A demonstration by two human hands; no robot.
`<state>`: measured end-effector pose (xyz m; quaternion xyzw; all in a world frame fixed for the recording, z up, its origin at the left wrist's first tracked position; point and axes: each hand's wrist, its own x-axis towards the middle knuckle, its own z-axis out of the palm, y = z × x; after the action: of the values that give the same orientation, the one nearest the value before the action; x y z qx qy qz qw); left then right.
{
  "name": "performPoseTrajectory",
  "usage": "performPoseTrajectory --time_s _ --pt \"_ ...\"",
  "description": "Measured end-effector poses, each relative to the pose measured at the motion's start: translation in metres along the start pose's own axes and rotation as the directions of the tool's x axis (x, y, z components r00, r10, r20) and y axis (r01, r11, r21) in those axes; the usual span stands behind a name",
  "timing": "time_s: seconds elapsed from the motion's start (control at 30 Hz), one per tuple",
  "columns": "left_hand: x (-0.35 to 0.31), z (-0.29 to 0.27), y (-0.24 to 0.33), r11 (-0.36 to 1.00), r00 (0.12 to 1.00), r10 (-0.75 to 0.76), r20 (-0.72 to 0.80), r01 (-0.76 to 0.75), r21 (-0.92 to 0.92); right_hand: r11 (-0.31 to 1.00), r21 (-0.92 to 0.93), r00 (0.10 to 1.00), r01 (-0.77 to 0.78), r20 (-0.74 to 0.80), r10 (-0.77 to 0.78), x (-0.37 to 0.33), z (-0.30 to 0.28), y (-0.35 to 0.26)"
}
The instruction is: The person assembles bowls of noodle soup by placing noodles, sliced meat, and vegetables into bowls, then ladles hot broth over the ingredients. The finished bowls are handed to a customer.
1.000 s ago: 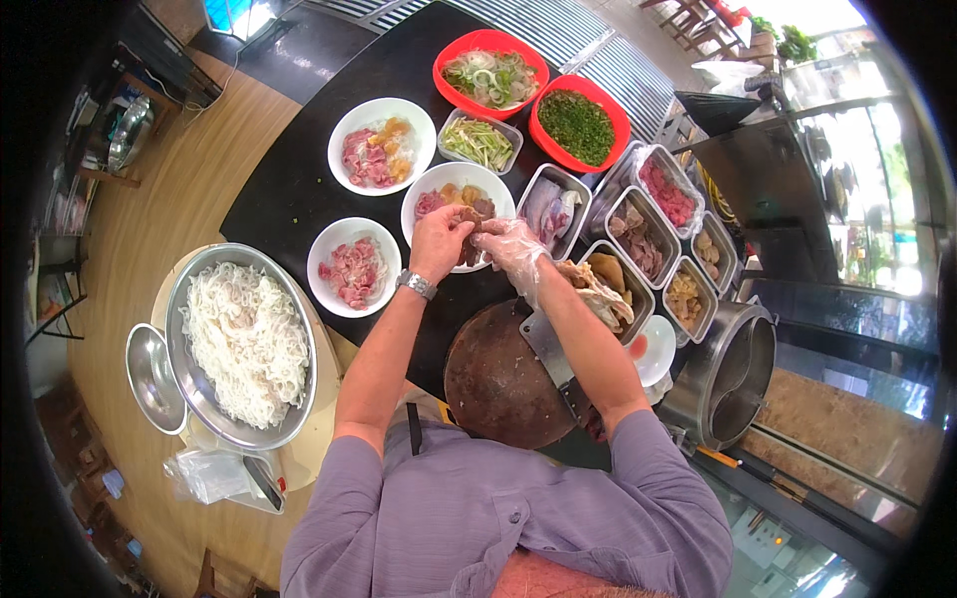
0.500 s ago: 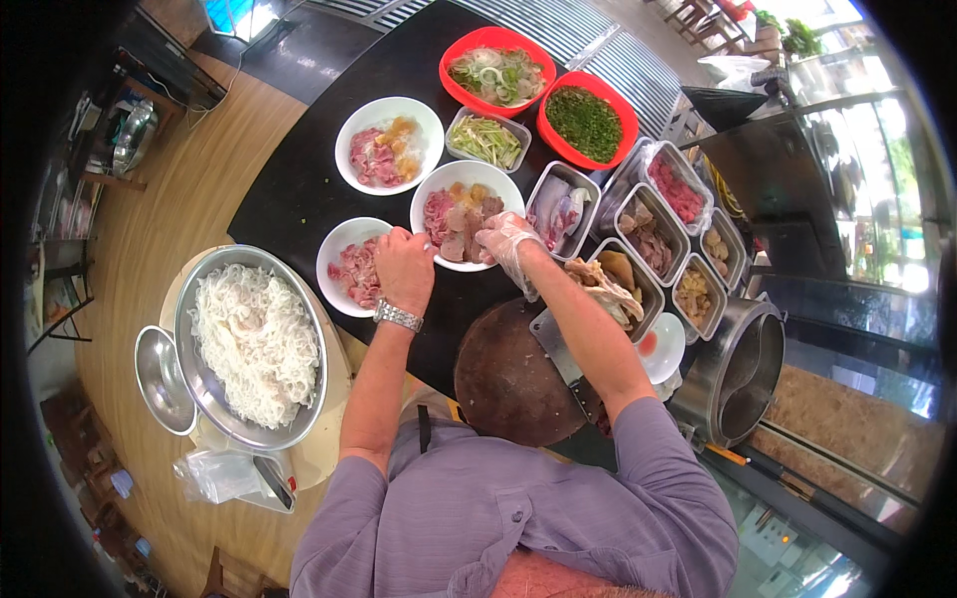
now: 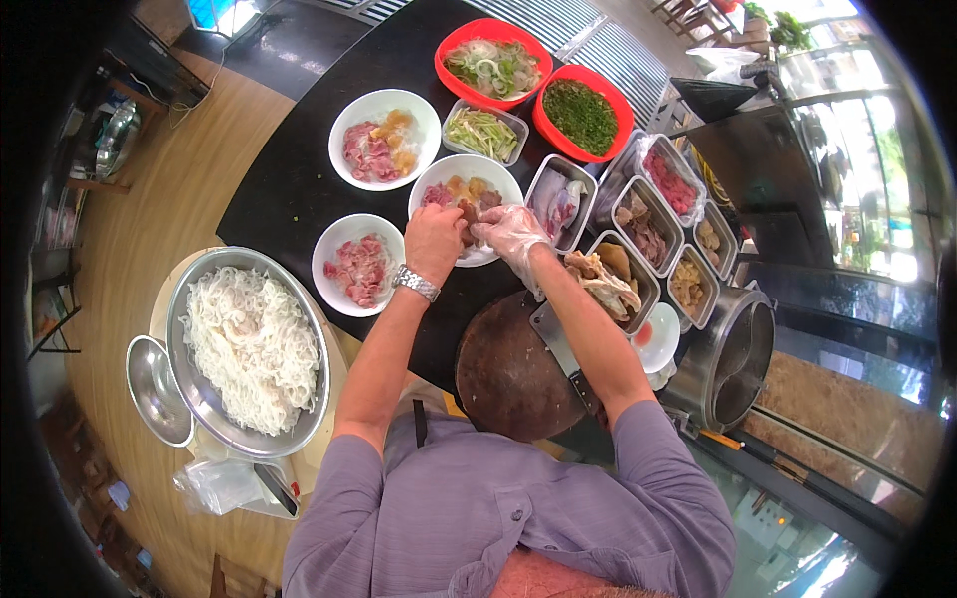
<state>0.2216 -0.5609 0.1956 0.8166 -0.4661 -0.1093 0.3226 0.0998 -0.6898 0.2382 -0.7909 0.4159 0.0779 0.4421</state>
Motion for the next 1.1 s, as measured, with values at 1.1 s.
performPoseTrajectory --time_s 1.1 --pt "-0.006 -0.012 -0.014 0.969 0.998 0.062 0.022 -0.066 0.239 0.891 -0.418 0.978 -0.176 0.025 0.205 0.02 0.017 -0.007"
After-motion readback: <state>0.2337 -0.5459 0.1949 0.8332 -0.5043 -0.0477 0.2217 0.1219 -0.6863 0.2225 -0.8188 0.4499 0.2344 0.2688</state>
